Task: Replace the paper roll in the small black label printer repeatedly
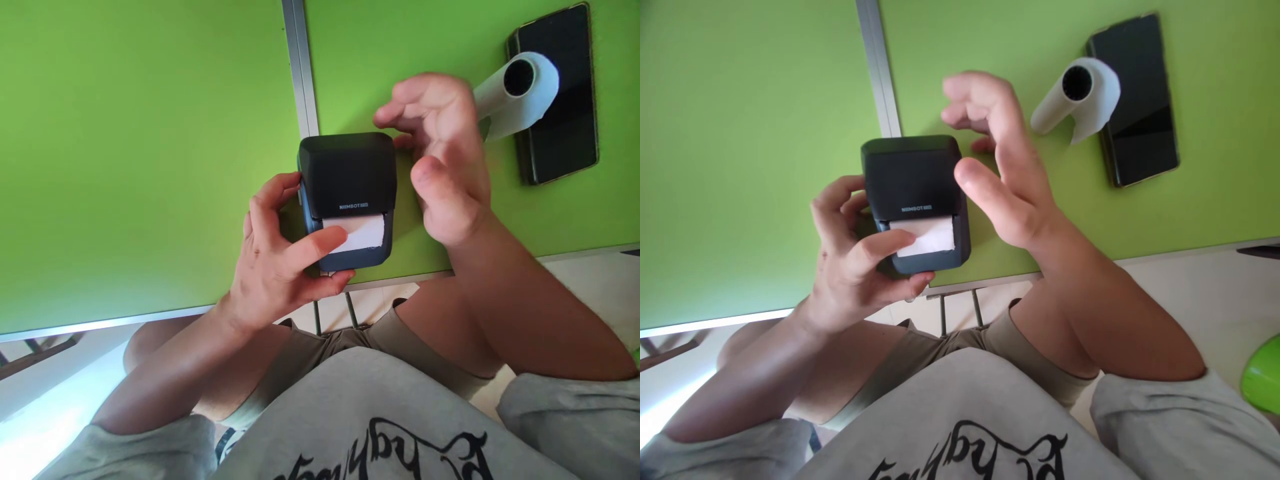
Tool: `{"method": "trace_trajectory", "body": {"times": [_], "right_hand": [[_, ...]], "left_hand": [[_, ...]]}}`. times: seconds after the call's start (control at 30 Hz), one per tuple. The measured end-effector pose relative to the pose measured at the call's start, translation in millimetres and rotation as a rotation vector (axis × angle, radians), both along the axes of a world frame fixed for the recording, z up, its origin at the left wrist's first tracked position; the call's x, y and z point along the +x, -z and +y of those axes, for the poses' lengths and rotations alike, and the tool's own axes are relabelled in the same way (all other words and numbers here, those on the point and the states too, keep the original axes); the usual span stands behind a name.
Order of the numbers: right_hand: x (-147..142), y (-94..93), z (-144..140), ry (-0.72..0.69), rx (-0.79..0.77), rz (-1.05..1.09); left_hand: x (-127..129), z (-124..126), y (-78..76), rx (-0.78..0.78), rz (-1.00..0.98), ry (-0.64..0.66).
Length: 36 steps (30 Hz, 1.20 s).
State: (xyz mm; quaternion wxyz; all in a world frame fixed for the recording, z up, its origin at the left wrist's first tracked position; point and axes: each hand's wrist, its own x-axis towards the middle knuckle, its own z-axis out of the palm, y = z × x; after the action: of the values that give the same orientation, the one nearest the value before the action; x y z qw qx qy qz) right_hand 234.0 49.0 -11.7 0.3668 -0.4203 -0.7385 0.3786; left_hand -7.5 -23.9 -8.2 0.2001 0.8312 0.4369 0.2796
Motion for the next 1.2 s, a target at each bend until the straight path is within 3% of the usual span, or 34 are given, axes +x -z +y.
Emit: {"method": "trace_trajectory", "body": {"times": [0.23, 0.53, 0.73, 1.2], "right_hand": [[-4.9, -8.6, -2.9, -0.090, -0.026, 0.158], [-3.6, -17.1, -4.8, -0.106, -0.008, -0.103], [1.0, -29.1, 3.9, -0.224, -0.006, -0.194], [3.9, -29.7, 8.7, -0.265, -0.080, -0.226]], "left_hand": [[3.5, -0.9, -4.5, -0.011, 0.024, -0.056], [1.1, -1.3, -1.1, 0.054, 0.128, -0.045], [1.6, -0.8, -1.7, 0.049, 0.129, -0.047], [2.2, -1.2, -2.0, 0.055, 0.164, -0.052]]}}
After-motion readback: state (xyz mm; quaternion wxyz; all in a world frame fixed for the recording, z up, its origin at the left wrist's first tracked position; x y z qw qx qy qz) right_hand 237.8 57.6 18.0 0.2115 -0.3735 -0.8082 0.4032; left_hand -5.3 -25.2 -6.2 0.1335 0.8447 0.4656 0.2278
